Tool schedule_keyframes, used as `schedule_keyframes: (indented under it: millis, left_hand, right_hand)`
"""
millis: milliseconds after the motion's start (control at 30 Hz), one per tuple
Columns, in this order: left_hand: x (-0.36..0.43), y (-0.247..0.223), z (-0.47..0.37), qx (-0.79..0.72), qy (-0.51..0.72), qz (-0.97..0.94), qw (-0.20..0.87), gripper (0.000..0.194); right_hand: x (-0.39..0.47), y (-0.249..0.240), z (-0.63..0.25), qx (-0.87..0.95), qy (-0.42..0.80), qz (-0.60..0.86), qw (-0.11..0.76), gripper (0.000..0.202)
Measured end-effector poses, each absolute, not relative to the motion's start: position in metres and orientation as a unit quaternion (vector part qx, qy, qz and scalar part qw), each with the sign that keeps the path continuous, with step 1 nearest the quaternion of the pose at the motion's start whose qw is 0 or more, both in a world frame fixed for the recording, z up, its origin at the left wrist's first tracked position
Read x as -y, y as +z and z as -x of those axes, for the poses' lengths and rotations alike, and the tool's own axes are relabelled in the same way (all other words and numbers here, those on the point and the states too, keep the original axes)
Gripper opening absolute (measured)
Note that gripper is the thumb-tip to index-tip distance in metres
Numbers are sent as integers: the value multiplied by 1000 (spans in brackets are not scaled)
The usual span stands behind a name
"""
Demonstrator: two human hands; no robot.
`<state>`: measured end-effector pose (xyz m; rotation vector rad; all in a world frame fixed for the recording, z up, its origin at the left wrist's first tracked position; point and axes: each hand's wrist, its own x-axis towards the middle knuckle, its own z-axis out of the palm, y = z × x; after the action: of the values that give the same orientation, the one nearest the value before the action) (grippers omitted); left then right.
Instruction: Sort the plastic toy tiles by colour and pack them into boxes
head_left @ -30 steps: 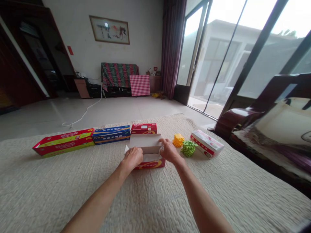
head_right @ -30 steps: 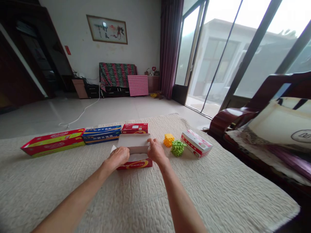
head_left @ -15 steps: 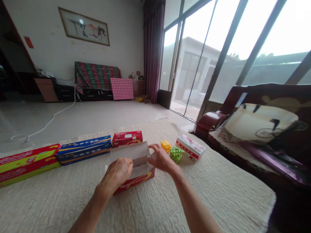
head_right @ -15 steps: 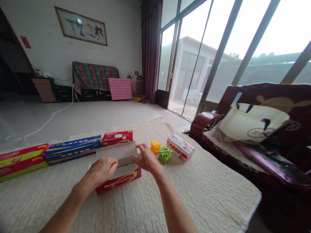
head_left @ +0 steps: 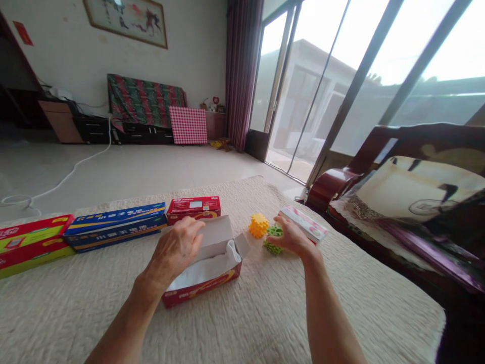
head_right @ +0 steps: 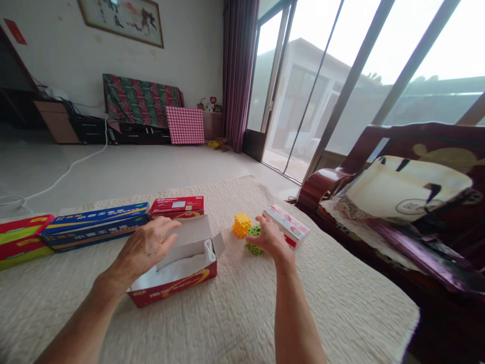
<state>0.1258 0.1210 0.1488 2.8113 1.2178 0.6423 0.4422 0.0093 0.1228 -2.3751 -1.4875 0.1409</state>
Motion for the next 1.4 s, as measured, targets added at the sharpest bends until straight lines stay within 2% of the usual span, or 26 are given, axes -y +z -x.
schedule_keyframes:
  millis: [233,433,833,1100,1300,1400]
  left_hand:
    - [-134,152,-111,-389,239,-887,-66,36]
    - [-145,151,-95,-453,188,-871,-29,39]
    - [-150,155,-95,-481,169,-856,83,36]
    - [-148,157,-92,-462,189,-862,86,36]
    - [-149,157,-94,-474,183,-857,80,33]
    - [-150,157,-93,-476,173,-859,73,35]
  right_hand:
    - [-13,123,-441,532,62,831,149,62]
    - [-15,132,-434,530,75,835,130,48]
    - [-16,127,-444,554,58,819,137,40]
    - [-16,129,-443,561,57,814,143,30]
    - [-16,153,-425,611,-74,753,234,23]
    - [-11,157,-397,647,-36,735,198,20]
